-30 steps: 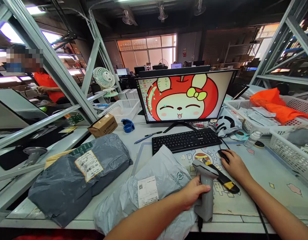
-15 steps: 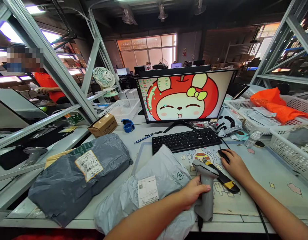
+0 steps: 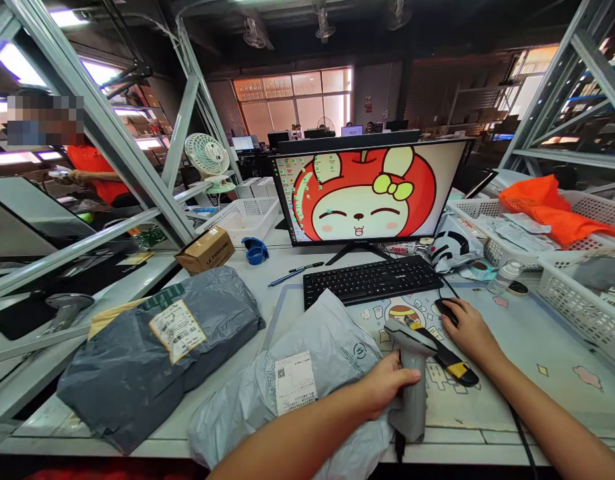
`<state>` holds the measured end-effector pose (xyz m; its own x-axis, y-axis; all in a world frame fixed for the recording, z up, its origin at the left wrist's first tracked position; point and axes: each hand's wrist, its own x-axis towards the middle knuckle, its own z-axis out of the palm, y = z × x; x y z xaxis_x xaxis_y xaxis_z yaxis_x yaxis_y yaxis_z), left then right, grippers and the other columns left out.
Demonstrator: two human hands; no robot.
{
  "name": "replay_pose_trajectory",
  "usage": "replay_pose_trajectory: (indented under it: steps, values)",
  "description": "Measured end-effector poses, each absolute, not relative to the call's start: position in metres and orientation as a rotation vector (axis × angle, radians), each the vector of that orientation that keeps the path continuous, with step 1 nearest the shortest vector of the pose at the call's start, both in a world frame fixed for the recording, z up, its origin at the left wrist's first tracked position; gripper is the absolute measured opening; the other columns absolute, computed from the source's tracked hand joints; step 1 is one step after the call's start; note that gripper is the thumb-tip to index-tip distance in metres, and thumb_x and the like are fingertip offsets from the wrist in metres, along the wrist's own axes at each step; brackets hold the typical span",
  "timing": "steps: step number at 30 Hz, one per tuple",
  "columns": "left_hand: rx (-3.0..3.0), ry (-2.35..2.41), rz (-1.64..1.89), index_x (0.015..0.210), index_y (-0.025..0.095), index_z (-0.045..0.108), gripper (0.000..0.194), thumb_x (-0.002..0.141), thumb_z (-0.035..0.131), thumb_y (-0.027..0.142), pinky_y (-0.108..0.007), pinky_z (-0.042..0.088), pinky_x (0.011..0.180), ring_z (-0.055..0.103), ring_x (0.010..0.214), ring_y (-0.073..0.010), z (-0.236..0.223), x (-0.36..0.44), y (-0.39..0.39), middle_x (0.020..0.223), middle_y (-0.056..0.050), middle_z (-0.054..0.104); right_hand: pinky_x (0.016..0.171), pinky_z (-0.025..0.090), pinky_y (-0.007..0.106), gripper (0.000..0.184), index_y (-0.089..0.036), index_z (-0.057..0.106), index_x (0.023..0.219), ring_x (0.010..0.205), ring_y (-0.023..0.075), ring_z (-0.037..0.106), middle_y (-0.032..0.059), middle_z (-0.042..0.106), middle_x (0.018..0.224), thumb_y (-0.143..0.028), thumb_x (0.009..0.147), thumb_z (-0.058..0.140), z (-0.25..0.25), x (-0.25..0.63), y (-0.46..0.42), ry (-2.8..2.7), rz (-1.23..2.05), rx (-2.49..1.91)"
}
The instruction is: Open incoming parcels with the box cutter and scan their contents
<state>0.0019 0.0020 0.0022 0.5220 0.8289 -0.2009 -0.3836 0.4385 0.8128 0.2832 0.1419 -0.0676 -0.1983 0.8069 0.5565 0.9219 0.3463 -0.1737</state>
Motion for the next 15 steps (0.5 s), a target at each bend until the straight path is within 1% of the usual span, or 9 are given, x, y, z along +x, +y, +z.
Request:
replay_pose_trajectory:
  steps: [4, 7, 11, 15]
  values:
    - [0.784, 0.651, 0.832, 0.105, 0.013, 0.069, 0.066, 0.055, 0.092, 0.049, -0.037, 0.045, 0.098, 0.067, 0.099, -0.0268, 0.0011, 0.0018, 0.0016, 0.096, -0.01, 0.072, 0.104, 0.052, 0.049, 0.045, -0.01, 0.069, 0.124, 0.118, 0.0333, 0.062, 0.0186, 0.066, 0.128, -0.037, 0.098, 0.045, -0.0683, 0.2834, 0.1421, -2.046, -0.269, -1.503]
    - [0.798, 0.655, 0.824, 0.106, 0.013, 0.069, 0.067, 0.056, 0.091, 0.05, -0.037, 0.045, 0.096, 0.067, 0.099, -0.0273, 0.0005, 0.0019, 0.0014, 0.098, -0.011, 0.072, 0.104, 0.052, 0.049, 0.043, -0.011, 0.069, 0.124, 0.117, 0.0324, 0.062, 0.0178, 0.065, 0.128, -0.036, 0.098, 0.045, -0.0691, 0.2833, 0.1421, -2.039, -0.274, -1.493]
    - [0.803, 0.675, 0.814, 0.107, 0.013, 0.069, 0.071, 0.053, 0.092, 0.053, -0.037, 0.046, 0.095, 0.067, 0.099, -0.028, -0.0004, 0.0018, 0.0019, 0.099, -0.011, 0.073, 0.104, 0.052, 0.049, 0.044, -0.011, 0.068, 0.125, 0.117, 0.0326, 0.062, 0.018, 0.065, 0.129, -0.037, 0.098, 0.045, -0.0701, 0.2833, 0.1421, -2.042, -0.281, -1.488]
    - [0.806, 0.693, 0.811, 0.108, 0.013, 0.069, 0.069, 0.055, 0.091, 0.051, -0.037, 0.046, 0.095, 0.068, 0.099, -0.0279, -0.0004, 0.0017, 0.002, 0.1, -0.011, 0.073, 0.104, 0.052, 0.049, 0.046, -0.01, 0.067, 0.127, 0.119, 0.033, 0.062, 0.0183, 0.064, 0.131, -0.038, 0.099, 0.045, -0.0708, 0.2837, 0.1423, -2.039, -0.275, -1.504]
